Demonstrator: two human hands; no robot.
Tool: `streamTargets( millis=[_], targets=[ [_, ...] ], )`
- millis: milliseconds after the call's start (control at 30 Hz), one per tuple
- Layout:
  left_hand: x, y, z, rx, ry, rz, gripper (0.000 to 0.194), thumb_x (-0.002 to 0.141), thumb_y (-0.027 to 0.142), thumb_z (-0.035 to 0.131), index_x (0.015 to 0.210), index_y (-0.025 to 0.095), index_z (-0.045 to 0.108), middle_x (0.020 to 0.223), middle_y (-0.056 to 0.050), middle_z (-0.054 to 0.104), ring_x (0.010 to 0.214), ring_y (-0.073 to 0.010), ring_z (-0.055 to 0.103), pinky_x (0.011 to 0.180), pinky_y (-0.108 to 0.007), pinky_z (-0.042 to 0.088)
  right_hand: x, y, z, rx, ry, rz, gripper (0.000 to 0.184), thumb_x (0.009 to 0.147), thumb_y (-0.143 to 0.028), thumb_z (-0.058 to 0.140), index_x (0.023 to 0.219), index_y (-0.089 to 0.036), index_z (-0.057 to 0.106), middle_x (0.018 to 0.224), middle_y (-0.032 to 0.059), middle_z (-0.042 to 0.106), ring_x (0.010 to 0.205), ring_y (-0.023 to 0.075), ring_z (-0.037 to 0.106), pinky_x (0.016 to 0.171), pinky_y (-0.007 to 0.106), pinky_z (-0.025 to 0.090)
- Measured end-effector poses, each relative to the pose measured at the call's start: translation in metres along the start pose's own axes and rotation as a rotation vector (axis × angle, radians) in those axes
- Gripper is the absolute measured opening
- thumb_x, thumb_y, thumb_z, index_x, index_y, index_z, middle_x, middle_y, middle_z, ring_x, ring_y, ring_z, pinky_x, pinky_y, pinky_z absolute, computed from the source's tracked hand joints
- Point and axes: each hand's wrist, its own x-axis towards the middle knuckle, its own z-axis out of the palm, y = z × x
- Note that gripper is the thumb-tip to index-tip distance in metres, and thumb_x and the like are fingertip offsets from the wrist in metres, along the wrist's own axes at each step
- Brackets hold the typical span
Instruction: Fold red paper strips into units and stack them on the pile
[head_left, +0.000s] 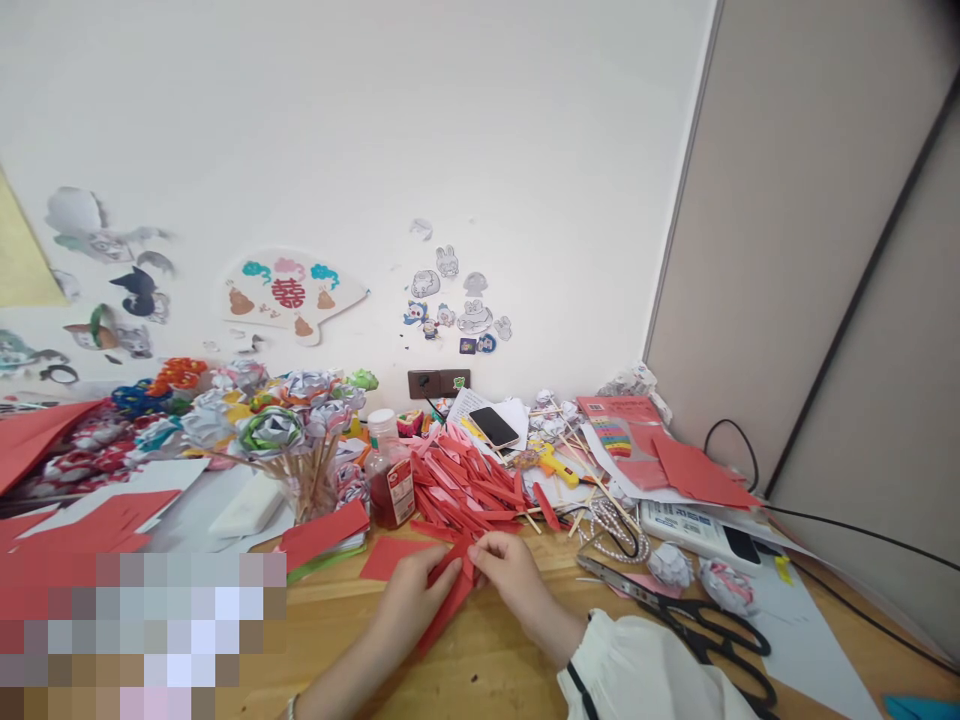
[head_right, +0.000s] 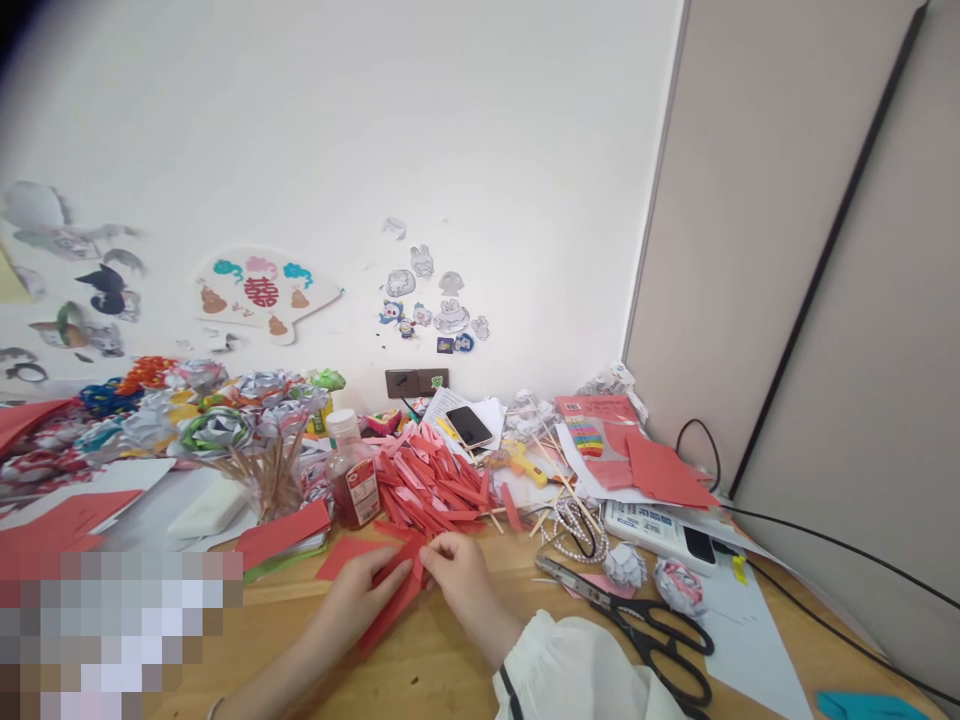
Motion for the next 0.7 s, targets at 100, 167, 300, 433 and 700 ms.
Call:
streamTargets(
  millis=[100, 167, 300, 433, 700],
  targets=[
    [0.0003, -0.0011, 0.0002, 0.035, 0.001, 0.014, 0.027, 0.071, 0.035, 0.041, 0.057, 0.015, 0.054, 0.057, 0.0, 0.057, 0.058, -0.015, 0.047, 0.054, -0.022, 0.034, -0.0011, 0.0027, 0.0011, -0.118, 0.053, -0.085, 0.026, 0.072, -0.033, 0.049, 0.052, -0.016, 0.046, 0.05, -0.0029, 0.044, 0.05, 0.0102, 0.043, 0.05, 0.021, 0.034],
    [0.0004, -0.0017, 0.0008, 0.074, 0.0, 0.011, 0.028, 0.072, 0.034, 0.041, 0.055, 0.015, 0.052, 0.054, 0.0, 0.054, 0.055, -0.0146, 0.046, 0.051, -0.022, 0.031, -0.001, 0.0042, 0.0008, -0.195, 0.079, -0.122, 0.027, 0.073, -0.034, 0.048, 0.053, -0.016, 0.047, 0.051, -0.0027, 0.044, 0.051, 0.0104, 0.043, 0.05, 0.021, 0.033],
    [-0.0006, 0.0, 0.0017, 0.084, -0.023, 0.003, 0.028, 0.073, 0.032, 0.039, 0.054, 0.015, 0.051, 0.053, 0.001, 0.053, 0.055, -0.0142, 0.046, 0.05, -0.022, 0.03, 0.0007, 0.0068, -0.0003, -0.219, 0.058, -0.104, 0.027, 0.075, -0.033, 0.046, 0.054, -0.016, 0.047, 0.05, -0.0026, 0.044, 0.05, 0.0102, 0.043, 0.048, 0.021, 0.032],
    [-0.0008, 0.0021, 0.0016, 0.051, -0.035, -0.012, 0.028, 0.073, 0.033, 0.038, 0.056, 0.015, 0.051, 0.056, 0.0, 0.054, 0.057, -0.0147, 0.047, 0.052, -0.022, 0.031, 0.0017, 0.0087, 0.0, -0.2, 0.046, -0.089, 0.027, 0.076, -0.031, 0.044, 0.054, -0.016, 0.046, 0.049, -0.0031, 0.042, 0.048, 0.01, 0.042, 0.046, 0.02, 0.031],
    [0.0003, 0.0015, 0.0039, 0.026, -0.004, -0.044, 0.027, 0.07, 0.035, 0.042, 0.052, 0.016, 0.049, 0.052, 0.002, 0.051, 0.055, -0.0142, 0.045, 0.051, -0.022, 0.031, -0.0029, 0.0094, 0.0051, -0.346, 0.133, -0.127, 0.028, 0.079, -0.029, 0.039, 0.054, -0.018, 0.043, 0.05, -0.0036, 0.042, 0.05, 0.0108, 0.04, 0.048, 0.021, 0.028]
  ],
)
